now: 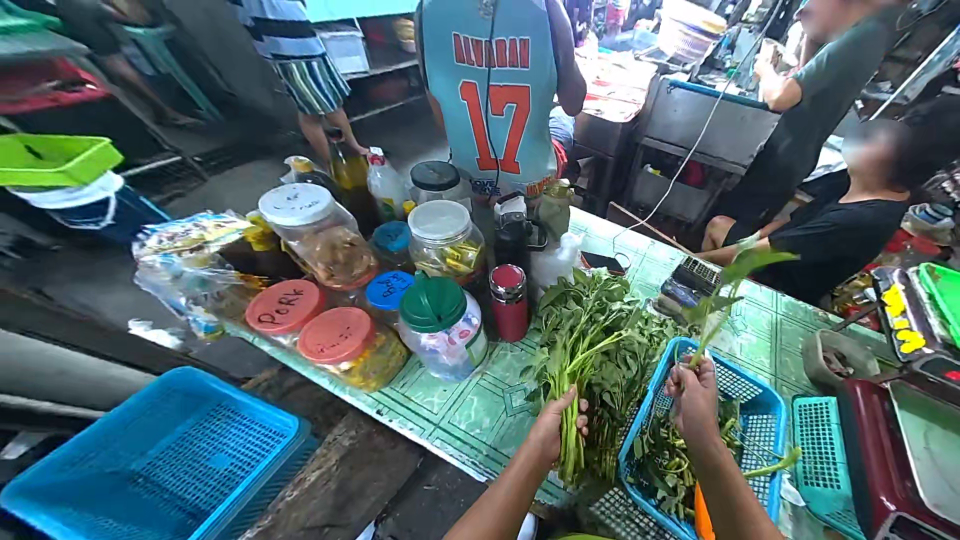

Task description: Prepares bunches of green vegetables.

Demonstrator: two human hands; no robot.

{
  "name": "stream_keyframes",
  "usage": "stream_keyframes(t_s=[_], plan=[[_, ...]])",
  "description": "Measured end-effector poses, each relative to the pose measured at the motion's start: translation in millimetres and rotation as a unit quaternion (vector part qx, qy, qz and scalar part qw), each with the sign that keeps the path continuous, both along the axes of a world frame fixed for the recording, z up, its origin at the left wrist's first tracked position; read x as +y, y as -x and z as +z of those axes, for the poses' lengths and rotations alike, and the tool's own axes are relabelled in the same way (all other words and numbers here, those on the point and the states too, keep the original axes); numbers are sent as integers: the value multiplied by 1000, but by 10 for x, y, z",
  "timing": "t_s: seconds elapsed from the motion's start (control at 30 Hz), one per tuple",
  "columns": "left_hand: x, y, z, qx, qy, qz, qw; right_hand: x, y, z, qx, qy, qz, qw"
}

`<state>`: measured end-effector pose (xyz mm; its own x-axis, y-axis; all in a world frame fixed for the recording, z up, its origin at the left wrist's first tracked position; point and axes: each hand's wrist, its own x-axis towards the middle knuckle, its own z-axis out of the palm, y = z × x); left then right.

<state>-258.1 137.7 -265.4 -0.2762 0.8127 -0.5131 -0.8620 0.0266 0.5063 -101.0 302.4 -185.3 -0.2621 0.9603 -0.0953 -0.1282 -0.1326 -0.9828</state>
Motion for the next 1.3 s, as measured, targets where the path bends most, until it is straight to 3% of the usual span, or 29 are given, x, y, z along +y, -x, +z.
stream_keyframes(t_s=[0.17,0.3,0.37,0.57,0.7,0.83,1.0,1.13,1.3], plan=[[43,-14,183,21,-10,8,1000,-130,-332,-230,-101,97,10,990],[124,-146,418,96,-33,2,995,-371,-278,-202,-84,122,69,987],[202,-261,428,151,1,0,989,-493,-149,-205,-52,119,111,985],[268,-460,-3,206,70,-48,975,-485,219,-451,-133,166,218,953],[176,-403,-96,210,90,-69,971,-352,206,-562,-189,239,221,926],[191,-380,57,224,119,-36,967,-368,190,-511,-169,215,186,944],[245,-375,13,168,132,30,976,-473,218,-500,-172,181,202,947],[272,-358,5,185,134,35,973,-540,201,-546,-174,159,229,944],[330,-355,112,195,165,15,967,-471,167,-493,-210,127,191,950]])
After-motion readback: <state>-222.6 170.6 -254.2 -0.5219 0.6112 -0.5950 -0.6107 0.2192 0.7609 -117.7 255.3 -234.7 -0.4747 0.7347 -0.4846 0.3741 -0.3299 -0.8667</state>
